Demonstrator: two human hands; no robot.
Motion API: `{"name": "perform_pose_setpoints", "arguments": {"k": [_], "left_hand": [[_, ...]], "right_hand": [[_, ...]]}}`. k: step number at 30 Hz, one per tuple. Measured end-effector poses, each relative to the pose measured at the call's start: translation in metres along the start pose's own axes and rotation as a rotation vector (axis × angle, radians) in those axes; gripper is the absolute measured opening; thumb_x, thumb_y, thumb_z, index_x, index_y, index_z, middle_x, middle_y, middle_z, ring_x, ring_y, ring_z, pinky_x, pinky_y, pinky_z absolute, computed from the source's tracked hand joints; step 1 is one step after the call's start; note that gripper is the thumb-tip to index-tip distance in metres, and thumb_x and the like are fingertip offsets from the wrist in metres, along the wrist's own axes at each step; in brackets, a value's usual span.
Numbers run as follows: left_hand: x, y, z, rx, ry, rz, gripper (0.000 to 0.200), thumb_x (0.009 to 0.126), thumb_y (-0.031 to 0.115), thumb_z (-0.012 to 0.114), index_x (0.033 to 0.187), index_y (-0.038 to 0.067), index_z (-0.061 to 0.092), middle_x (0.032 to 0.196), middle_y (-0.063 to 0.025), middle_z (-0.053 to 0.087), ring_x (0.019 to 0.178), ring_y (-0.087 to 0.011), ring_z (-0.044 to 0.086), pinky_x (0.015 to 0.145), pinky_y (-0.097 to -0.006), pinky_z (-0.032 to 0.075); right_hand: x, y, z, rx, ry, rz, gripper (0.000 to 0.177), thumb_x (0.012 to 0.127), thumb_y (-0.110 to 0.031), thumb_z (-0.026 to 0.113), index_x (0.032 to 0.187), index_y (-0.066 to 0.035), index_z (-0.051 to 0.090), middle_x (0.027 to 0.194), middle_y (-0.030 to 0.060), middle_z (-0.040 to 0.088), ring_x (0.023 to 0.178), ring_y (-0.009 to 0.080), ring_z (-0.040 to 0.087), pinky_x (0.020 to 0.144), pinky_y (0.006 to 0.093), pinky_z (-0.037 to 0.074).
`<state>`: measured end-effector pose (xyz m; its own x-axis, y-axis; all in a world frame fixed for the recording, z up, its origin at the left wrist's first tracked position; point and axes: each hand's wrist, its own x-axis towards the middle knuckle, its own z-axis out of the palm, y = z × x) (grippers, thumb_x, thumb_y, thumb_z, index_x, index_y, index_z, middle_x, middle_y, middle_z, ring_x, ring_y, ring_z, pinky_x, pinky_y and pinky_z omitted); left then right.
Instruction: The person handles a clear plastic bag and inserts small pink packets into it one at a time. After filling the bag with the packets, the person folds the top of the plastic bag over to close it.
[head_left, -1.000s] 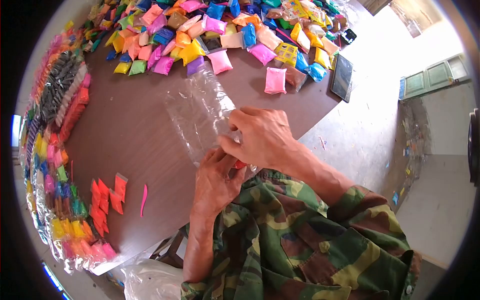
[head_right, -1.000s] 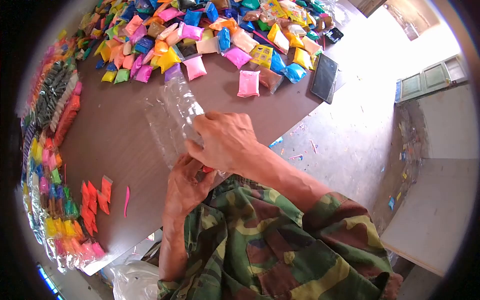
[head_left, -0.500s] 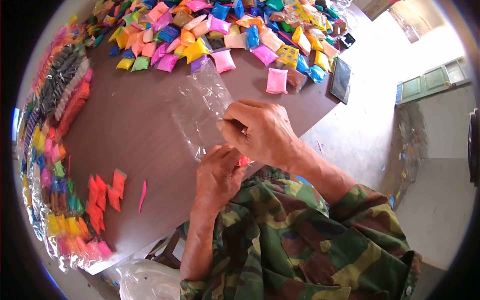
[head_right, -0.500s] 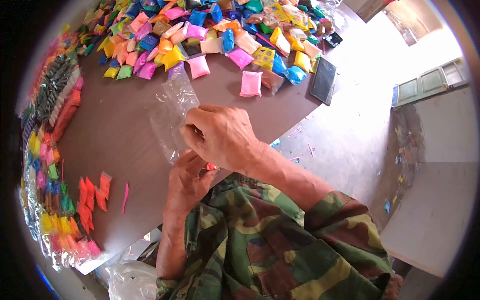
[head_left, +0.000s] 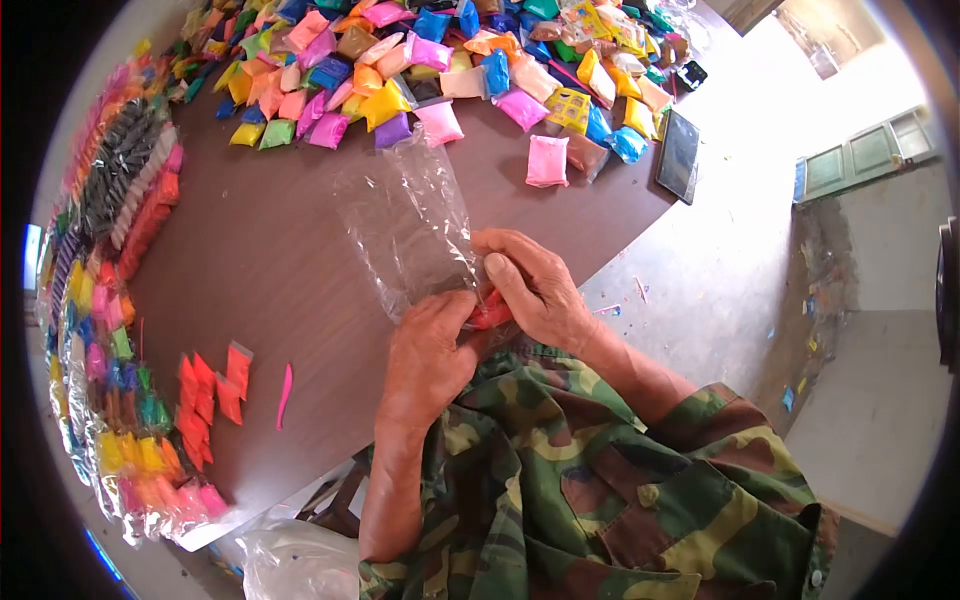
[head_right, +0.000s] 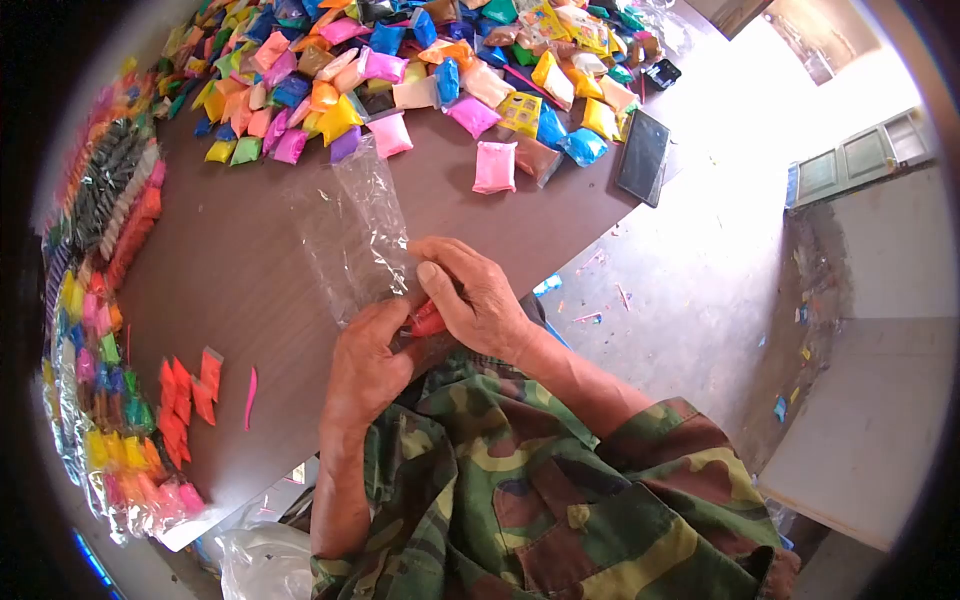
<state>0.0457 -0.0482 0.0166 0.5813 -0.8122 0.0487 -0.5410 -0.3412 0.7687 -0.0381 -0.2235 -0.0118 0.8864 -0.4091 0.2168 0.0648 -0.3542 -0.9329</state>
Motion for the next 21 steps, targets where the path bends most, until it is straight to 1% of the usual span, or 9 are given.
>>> {"name": "perform_pose_setpoints", "arguments": {"k": [4,7,10,13,14,17,18,21], "left_hand": [[0.003,0.005,-0.005,-0.044,-0.060,-0.002,0.032,0.086,0.003,0.075,0.117,0.004,0.069,0.113,-0.0169,0.074,0.112,-0.0404,0.068,0.095,-0.0513,0.053],[-0.004,-0.001,-0.001,-0.077,0.035,-0.069,0.035,0.086,0.001,0.075,0.120,0.004,0.070,0.113,-0.0181,0.073,0.113,-0.0413,0.067,0.095,-0.0515,0.054],[-0.022,0.001,-0.008,0.059,0.176,-0.076,0.038,0.086,-0.002,0.074,0.123,0.004,0.070,0.114,-0.0174,0.071,0.112,-0.0419,0.067,0.092,-0.0506,0.055],[-0.036,-0.006,-0.013,0.039,0.271,-0.140,0.042,0.085,-0.004,0.074,0.126,0.005,0.070,0.114,-0.0161,0.070,0.110,-0.0417,0.067,0.089,-0.0499,0.056],[-0.037,-0.008,-0.015,0.051,0.257,-0.133,0.043,0.085,-0.004,0.074,0.127,0.005,0.070,0.114,-0.0161,0.069,0.109,-0.0415,0.068,0.089,-0.0498,0.057],[-0.039,-0.015,-0.015,0.046,0.229,-0.123,0.044,0.084,-0.003,0.074,0.128,0.005,0.070,0.112,-0.0161,0.068,0.107,-0.0412,0.067,0.088,-0.0501,0.057],[-0.034,-0.017,-0.012,0.027,0.222,-0.116,0.044,0.084,-0.003,0.074,0.128,0.005,0.070,0.111,-0.0162,0.068,0.106,-0.0413,0.067,0.087,-0.0503,0.056],[-0.029,-0.021,-0.009,0.021,0.189,-0.078,0.046,0.084,-0.003,0.074,0.129,0.004,0.069,0.113,-0.0158,0.069,0.106,-0.0416,0.067,0.090,-0.0502,0.056]], "right_hand": [[0.002,0.007,0.004,0.105,0.013,0.077,0.028,0.109,-0.012,0.061,0.131,0.004,0.067,0.109,0.0174,0.072,0.099,0.0243,0.072,0.089,0.0353,0.057],[0.003,-0.004,0.012,0.309,-0.041,0.222,0.027,0.108,-0.011,0.063,0.131,0.003,0.067,0.105,0.0145,0.071,0.096,0.0199,0.071,0.085,0.0339,0.057],[0.011,-0.014,0.026,0.399,-0.162,0.256,0.029,0.112,-0.013,0.060,0.134,0.004,0.065,0.114,0.0097,0.073,0.103,0.0170,0.069,0.091,0.0325,0.056],[0.021,-0.006,0.051,0.165,-0.194,-0.094,0.028,0.110,-0.011,0.062,0.133,0.004,0.066,0.119,0.0160,0.072,0.106,0.0247,0.071,0.094,0.0357,0.057],[0.022,-0.003,0.056,0.095,-0.150,-0.157,0.028,0.105,-0.010,0.066,0.130,0.003,0.068,0.121,0.0213,0.071,0.103,0.0367,0.072,0.089,0.0412,0.058],[0.022,-0.004,0.052,0.025,-0.011,-0.179,0.028,0.103,-0.010,0.068,0.129,0.003,0.068,0.121,0.0206,0.071,0.103,0.0350,0.072,0.089,0.0409,0.058],[0.019,-0.005,0.049,0.039,0.029,-0.100,0.026,0.102,-0.009,0.069,0.125,0.003,0.069,0.122,0.0197,0.070,0.103,0.0338,0.072,0.088,0.0399,0.058],[0.012,-0.003,0.043,0.034,0.044,-0.051,0.023,0.102,-0.008,0.070,0.122,0.003,0.069,0.121,0.0192,0.069,0.102,0.0330,0.072,0.089,0.0391,0.058]]}}
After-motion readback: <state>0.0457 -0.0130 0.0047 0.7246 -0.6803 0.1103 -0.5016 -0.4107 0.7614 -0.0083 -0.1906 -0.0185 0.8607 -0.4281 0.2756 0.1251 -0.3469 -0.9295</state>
